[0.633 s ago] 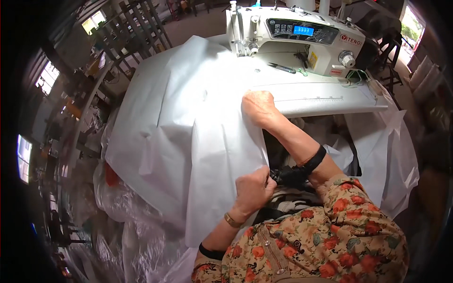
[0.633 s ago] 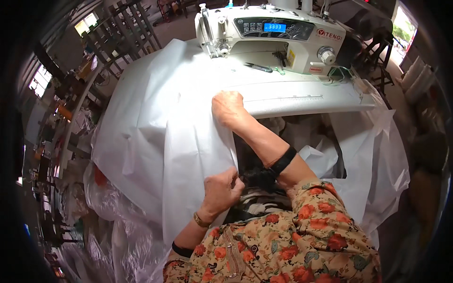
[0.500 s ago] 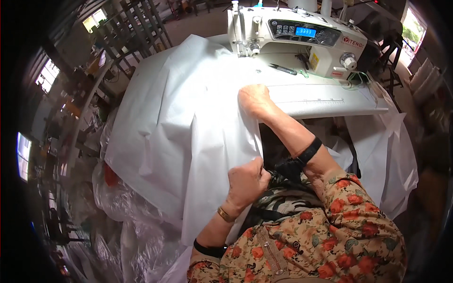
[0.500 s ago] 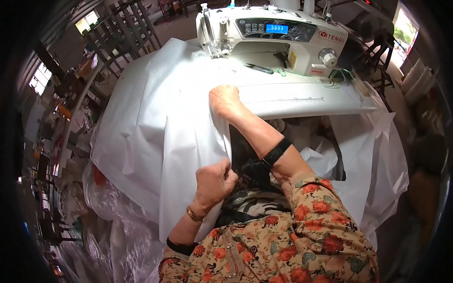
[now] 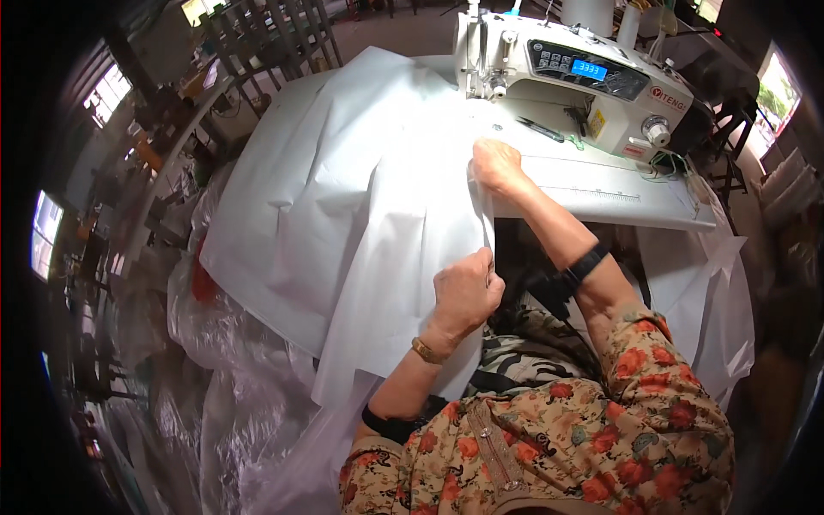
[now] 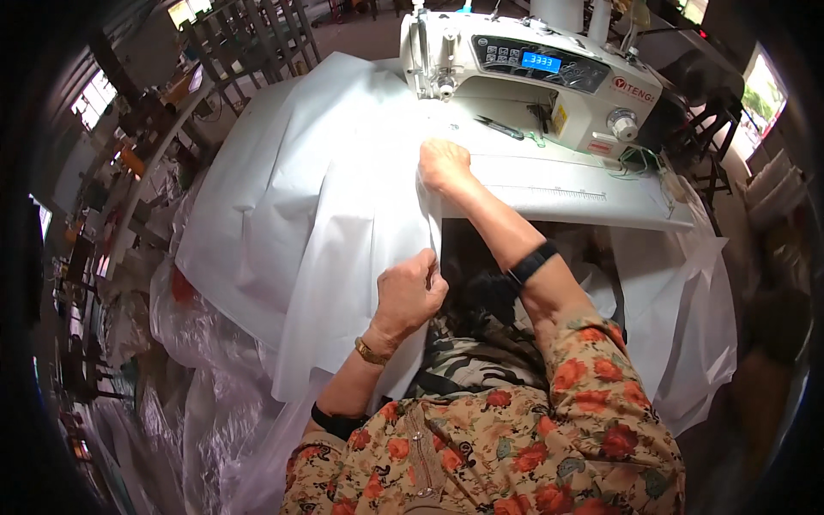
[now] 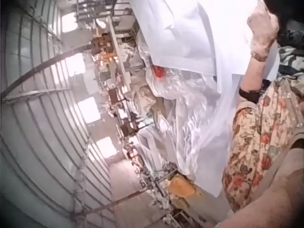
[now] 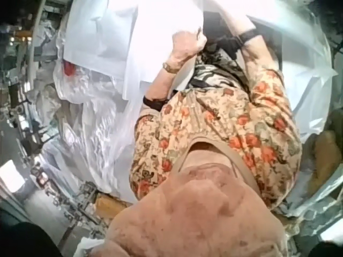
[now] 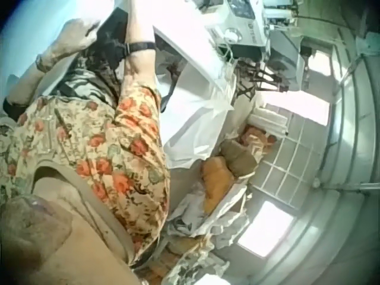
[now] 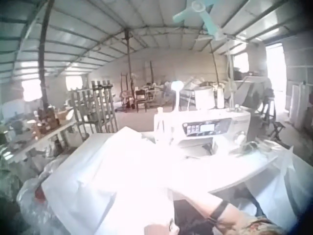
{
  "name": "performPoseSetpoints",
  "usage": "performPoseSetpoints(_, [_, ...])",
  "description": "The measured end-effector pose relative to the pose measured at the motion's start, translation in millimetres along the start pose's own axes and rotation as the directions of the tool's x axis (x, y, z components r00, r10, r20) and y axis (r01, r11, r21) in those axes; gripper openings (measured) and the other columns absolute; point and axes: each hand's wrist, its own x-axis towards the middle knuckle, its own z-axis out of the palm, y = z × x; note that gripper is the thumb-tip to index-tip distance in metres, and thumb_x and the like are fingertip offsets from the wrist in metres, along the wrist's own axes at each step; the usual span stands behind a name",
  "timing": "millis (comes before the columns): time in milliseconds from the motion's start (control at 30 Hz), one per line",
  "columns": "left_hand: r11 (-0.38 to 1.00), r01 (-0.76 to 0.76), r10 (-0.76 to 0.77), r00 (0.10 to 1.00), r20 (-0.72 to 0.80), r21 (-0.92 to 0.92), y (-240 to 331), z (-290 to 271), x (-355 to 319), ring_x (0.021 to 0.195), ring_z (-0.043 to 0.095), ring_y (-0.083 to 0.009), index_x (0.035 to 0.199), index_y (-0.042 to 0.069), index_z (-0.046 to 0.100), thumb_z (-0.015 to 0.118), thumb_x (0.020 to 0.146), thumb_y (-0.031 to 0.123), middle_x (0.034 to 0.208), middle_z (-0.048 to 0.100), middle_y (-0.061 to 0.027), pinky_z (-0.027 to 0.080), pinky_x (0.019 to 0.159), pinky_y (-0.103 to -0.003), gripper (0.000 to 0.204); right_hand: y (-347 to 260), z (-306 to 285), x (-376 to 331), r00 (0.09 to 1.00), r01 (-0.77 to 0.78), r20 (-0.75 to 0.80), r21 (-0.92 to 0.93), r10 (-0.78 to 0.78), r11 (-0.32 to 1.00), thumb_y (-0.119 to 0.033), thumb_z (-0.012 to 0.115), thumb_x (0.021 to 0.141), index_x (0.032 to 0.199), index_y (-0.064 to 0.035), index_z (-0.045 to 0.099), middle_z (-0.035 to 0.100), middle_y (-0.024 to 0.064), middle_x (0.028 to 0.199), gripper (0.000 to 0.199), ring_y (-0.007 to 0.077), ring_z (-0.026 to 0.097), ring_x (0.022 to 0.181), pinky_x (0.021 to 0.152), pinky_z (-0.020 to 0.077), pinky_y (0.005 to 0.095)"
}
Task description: Sewing large white plastic sheets using an industrial sewing machine.
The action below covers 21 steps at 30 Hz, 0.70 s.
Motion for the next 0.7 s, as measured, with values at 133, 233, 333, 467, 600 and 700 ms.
performPoseSetpoints(133, [0.999,0.052,-0.053,0.997,-0.053,-0.016,-16,14,-32,0.065,0.061,-0.0372,0.080,0.002,0.053,0.057,0.083,0.013,0.071,0.059,-0.0183,0.047,0.061,-0.044,0.012,-7,2,-72,0.966,-0.028,-0.235,0.313,0.106,0.949,-0.020,0.056,0.085,0.104,0.0039,0.057,0.065,0.0232,0.082,0.030,0.0382,0.064,0.079,0.073,0.0502,0.0436])
performPoseSetpoints(233, [0.978,0.111,-0.120,0.992,-0.041,-0.179,-28,11,-55,0.070,0.060,-0.0388,0.087,0.004,0.054,0.056,0.082,0.009,0.073,0.059,-0.0180,0.046,0.062,-0.045,0.007,-4,29,-134,0.948,-0.004,-0.232,0.674,0.217,0.738,-0.024,0.062,0.087,0.106,0.0028,0.055,0.064,0.0157,0.080,0.034,0.0265,0.063,0.076,0.072,0.0495,0.0375])
performPoseSetpoints(333, [0.945,0.197,-0.214,0.976,-0.038,-0.260,-27,0,-62,0.072,0.060,-0.0391,0.087,0.003,0.054,0.056,0.082,0.007,0.073,0.059,-0.0180,0.047,0.063,-0.043,0.007,2,84,-182,0.993,-0.016,-0.019,0.955,0.115,0.296,-0.026,0.065,0.090,0.112,0.0016,0.052,0.063,0.0117,0.093,0.038,0.0163,0.060,0.086,0.075,0.0479,0.0330])
performPoseSetpoints(467, [0.840,0.258,-0.304,0.953,-0.020,-0.476,-39,-21,-65,0.075,0.064,-0.0217,0.099,-0.002,0.058,0.052,0.083,0.003,0.082,0.065,-0.0152,0.050,0.070,-0.034,0.017,-26,94,-213,0.905,-0.371,0.325,0.918,-0.274,-0.138,-0.020,0.063,0.090,0.128,-0.0017,0.035,0.054,0.0076,0.106,0.051,0.0127,0.052,0.090,0.075,0.0443,0.0251])
performPoseSetpoints(600, [0.862,0.186,-0.250,0.965,-0.076,-0.472,-41,-32,-62,0.080,0.062,-0.0176,0.101,-0.004,0.059,0.054,0.087,0.005,0.087,0.065,-0.0163,0.049,0.073,-0.032,0.018,-34,83,-228,0.650,-0.507,0.408,0.861,-0.641,0.034,-0.021,0.063,0.086,0.140,-0.0017,0.027,0.047,0.0081,0.128,0.068,0.0142,0.048,0.108,0.081,0.0430,0.0254])
performPoseSetpoints(700, [0.892,0.183,-0.217,0.976,-0.037,-0.414,-22,-45,-60,0.074,0.060,-0.0162,0.100,-0.004,0.060,0.061,0.085,0.008,0.082,0.065,-0.0161,0.049,0.068,-0.032,0.019,-42,64,-233,0.663,-0.603,0.483,0.797,-0.572,-0.025,-0.023,0.063,0.086,0.133,0.0014,0.040,0.055,0.0100,0.120,0.058,0.0134,0.053,0.101,0.078,0.0453,0.0279])
